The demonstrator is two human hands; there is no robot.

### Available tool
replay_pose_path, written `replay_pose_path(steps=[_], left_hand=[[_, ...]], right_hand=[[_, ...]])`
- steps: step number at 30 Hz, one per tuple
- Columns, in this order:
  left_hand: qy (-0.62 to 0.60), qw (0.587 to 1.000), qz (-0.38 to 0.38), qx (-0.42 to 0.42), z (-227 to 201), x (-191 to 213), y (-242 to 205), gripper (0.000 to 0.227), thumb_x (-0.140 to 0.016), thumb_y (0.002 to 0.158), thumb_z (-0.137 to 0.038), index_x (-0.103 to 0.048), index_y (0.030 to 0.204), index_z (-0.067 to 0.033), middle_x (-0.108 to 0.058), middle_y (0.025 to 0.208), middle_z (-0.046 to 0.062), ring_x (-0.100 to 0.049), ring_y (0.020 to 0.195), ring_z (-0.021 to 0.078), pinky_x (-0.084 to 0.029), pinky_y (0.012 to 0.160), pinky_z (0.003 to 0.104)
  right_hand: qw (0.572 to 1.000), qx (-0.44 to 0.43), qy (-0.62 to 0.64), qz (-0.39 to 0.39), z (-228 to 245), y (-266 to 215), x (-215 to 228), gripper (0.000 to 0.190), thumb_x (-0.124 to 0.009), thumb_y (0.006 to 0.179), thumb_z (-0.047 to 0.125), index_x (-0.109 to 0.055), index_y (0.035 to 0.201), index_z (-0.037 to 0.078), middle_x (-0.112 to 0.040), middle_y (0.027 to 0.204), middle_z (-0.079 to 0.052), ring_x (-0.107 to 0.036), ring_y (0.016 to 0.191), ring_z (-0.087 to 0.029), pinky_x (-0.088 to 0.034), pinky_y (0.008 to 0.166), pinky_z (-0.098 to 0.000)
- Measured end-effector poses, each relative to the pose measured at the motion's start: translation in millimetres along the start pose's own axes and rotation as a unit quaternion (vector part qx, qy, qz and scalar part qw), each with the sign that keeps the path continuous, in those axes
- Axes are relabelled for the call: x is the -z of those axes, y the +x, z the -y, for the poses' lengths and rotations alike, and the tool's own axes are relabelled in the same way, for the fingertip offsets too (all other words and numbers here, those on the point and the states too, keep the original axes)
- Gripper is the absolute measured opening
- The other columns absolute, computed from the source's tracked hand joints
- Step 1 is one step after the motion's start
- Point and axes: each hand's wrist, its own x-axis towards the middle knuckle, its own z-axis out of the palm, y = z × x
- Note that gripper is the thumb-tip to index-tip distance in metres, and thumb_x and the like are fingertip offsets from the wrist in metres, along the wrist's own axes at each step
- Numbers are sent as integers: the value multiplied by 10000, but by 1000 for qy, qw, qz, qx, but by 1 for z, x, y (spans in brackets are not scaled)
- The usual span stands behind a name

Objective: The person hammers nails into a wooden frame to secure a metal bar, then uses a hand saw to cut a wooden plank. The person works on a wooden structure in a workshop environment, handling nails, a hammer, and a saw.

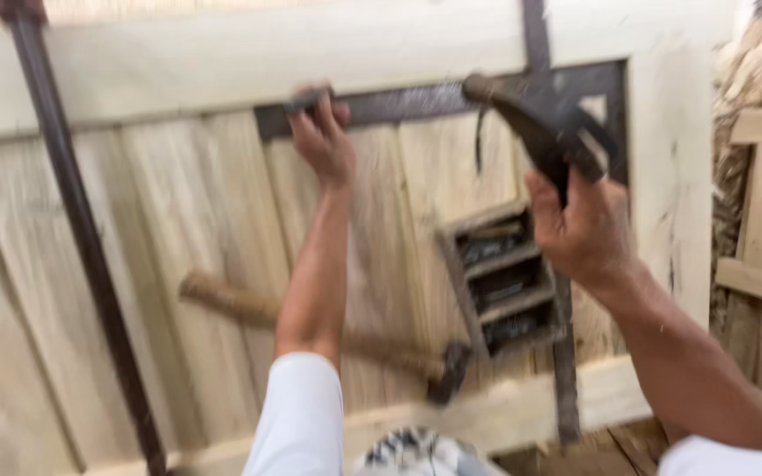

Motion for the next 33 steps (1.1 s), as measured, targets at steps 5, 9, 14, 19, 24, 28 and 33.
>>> replay_pose_path(steps=[5,9,14,19,24,28,33], left_hand=[[96,994,38,-35,-10,41,18,171,-517,1130,-216,-571,1270,-134,-728,928,6,-716,751,96,-630,653,263],[152,982,73,-83,-13,32,25,153,-531,1111,-217,-555,1233,-129,-759,993,22,-756,784,108,-651,660,257],[185,977,73,-80,-22,33,21,128,-584,1082,-202,-560,1194,-146,-768,947,-7,-749,769,104,-659,653,255],[199,973,75,-94,-30,33,23,155,-586,1070,-207,-549,1209,-148,-769,965,-12,-771,827,122,-656,676,254],[217,966,62,-125,-28,33,23,145,-592,1076,-216,-546,1202,-160,-757,940,-6,-773,851,158,-653,713,277],[258,957,86,-105,-16,34,18,150,-612,1068,-187,-556,1196,-132,-693,771,-3,-737,706,160,-631,652,309],[287,941,89,-158,-11,31,27,279,-593,1024,-94,-535,1291,-35,-656,799,91,-681,726,262,-576,659,409]], right_hand=[[999,12,8,33,13,10,-16,380,-562,1161,179,-414,1488,55,-634,824,-106,-623,607,-198,-493,491,-343],[997,57,20,41,25,24,-27,405,-579,1149,132,-387,1492,34,-627,819,-96,-616,598,-177,-501,486,-308],[997,66,10,48,61,44,-28,396,-605,1157,125,-414,1487,18,-645,847,-98,-657,668,-183,-508,539,-323],[996,58,8,66,94,63,-34,335,-627,1128,135,-514,1410,-7,-655,836,-103,-647,618,-177,-501,517,-321],[992,106,5,72,106,74,-34,292,-607,1139,178,-540,1354,-8,-642,783,-74,-643,617,-152,-513,519,-303],[977,205,19,50,112,83,-45,87,-565,1104,127,-573,1096,41,-644,805,-139,-611,578,-207,-495,491,-321],[968,143,-130,159,108,127,-88,247,-628,1132,177,-552,1116,-58,-622,696,-109,-554,449,-197,-436,384,-333]])
